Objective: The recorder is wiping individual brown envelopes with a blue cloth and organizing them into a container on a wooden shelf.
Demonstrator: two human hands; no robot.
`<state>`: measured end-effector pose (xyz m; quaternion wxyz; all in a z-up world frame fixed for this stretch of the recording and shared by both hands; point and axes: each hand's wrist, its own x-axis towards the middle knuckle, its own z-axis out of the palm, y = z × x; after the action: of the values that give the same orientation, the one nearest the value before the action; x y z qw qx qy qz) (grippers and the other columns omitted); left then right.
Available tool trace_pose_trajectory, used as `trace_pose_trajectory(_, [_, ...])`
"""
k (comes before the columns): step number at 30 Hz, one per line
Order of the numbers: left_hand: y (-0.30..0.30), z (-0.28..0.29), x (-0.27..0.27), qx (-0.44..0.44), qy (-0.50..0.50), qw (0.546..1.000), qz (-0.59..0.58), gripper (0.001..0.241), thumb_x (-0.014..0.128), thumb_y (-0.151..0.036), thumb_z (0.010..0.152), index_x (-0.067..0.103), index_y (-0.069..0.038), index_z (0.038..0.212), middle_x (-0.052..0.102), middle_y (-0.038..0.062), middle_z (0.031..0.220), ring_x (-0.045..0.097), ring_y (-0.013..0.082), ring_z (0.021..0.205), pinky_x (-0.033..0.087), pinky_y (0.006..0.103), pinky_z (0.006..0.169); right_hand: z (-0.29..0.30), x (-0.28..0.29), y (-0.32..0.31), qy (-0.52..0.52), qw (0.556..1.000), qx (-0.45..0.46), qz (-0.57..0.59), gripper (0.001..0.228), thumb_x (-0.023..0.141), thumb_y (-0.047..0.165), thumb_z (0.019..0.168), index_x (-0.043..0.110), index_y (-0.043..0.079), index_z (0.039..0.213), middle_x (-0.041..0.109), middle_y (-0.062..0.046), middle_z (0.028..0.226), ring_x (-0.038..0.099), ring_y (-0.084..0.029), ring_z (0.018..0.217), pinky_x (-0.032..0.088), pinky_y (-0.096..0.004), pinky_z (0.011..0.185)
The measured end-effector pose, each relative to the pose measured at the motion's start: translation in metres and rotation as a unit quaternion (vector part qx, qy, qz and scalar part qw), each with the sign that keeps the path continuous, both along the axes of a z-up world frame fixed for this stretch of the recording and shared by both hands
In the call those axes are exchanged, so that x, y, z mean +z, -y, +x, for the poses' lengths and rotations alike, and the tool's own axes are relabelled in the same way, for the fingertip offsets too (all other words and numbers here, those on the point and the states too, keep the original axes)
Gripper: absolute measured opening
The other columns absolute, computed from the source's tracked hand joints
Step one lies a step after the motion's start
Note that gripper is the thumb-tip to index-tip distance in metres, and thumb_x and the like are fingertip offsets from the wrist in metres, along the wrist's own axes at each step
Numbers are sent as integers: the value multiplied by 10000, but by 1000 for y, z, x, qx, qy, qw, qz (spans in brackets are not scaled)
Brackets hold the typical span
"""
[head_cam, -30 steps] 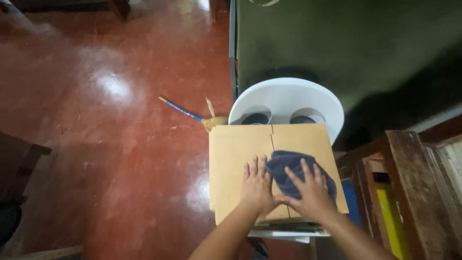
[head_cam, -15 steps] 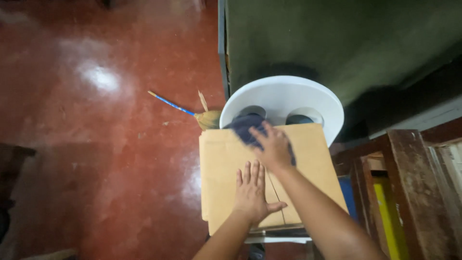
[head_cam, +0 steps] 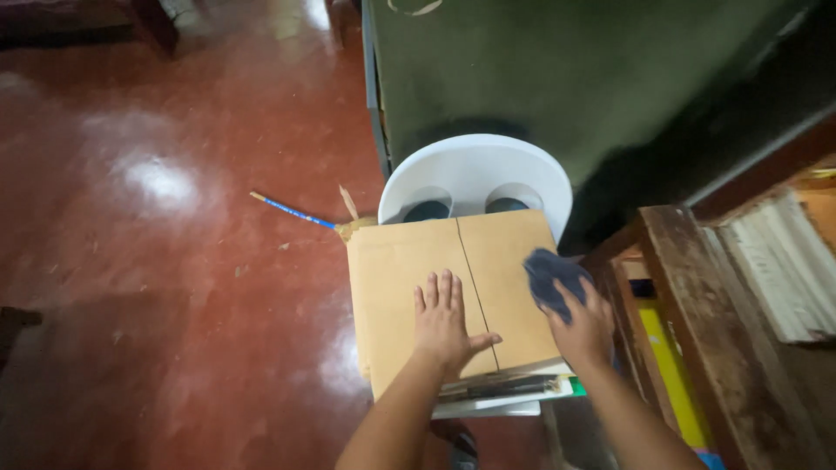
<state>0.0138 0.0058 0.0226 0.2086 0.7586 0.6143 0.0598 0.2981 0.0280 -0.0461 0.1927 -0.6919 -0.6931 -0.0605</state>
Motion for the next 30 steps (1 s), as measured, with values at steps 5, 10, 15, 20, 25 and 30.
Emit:
trace_pose_trajectory(5, [27, -8, 14, -83, -5, 994, 68, 1412, 617, -902, 702, 105, 64, 1596, 20, 324, 1665, -65, 492, 1537, -21, 697, 1167, 46, 34, 49, -151, 975, -105, -125, 621, 707, 479, 847, 605, 341, 1444, 452, -114, 1585, 524, -318, 1344, 489, -435, 1005])
trace_pose_trajectory(10, [58, -13, 26, -173, -8, 984, 29, 638, 603, -279, 923, 433, -86, 1508, 269, 284, 1594, 220, 526, 1474, 246, 742, 1106, 94, 49, 63, -347, 920, -179, -33, 582, 719, 387, 958, 648, 50, 1428, 730, -179, 1154, 670, -301, 952, 495, -380, 842])
trace_pose_trajectory(15, [53, -22, 58, -196, 17, 974, 111, 415, 692, -163, 837, 613, -122, 1242, 617, 156, 1134, 617, 393, 964, 539, 525, 788, 76, 123, 83, -447, 877, -175, -19, 450, 717, 365, 1010, 647, 54, 1327, 617, -100, 802, 489, -193, 562, 397, -338, 483])
trace_pose_trajectory(20, [38, -56, 198, -112, 130, 970, 169, 538, 558, 29, 770, 698, -142, 1260, 772, 117, 989, 700, 347, 786, 526, 467, 717, 95, 133, 85, -488, 859, -150, 42, 356, 702, 391, 1059, 636, 91, 1240, 580, -51, 799, 444, -148, 536, 359, -303, 448])
trace_pose_trajectory(25, [4, -69, 248, -39, 134, 974, 178, 502, 535, -50, 820, 667, -138, 1296, 759, 76, 898, 667, 342, 734, 515, 438, 639, 76, 165, 100, -523, 841, -119, 65, 230, 687, 287, 1097, 652, 74, 1179, 639, -22, 936, 539, -111, 725, 440, -256, 654])
trace_pose_trajectory(30, [-67, -61, 105, 24, 34, 969, 244, 482, 585, -102, 853, 620, -198, 1325, 646, 110, 1204, 616, 387, 1072, 457, 598, 937, 65, 153, 85, -501, 859, -107, 22, 408, 705, 334, 1022, 639, 38, 1296, 634, -80, 931, 541, -160, 694, 428, -287, 574])
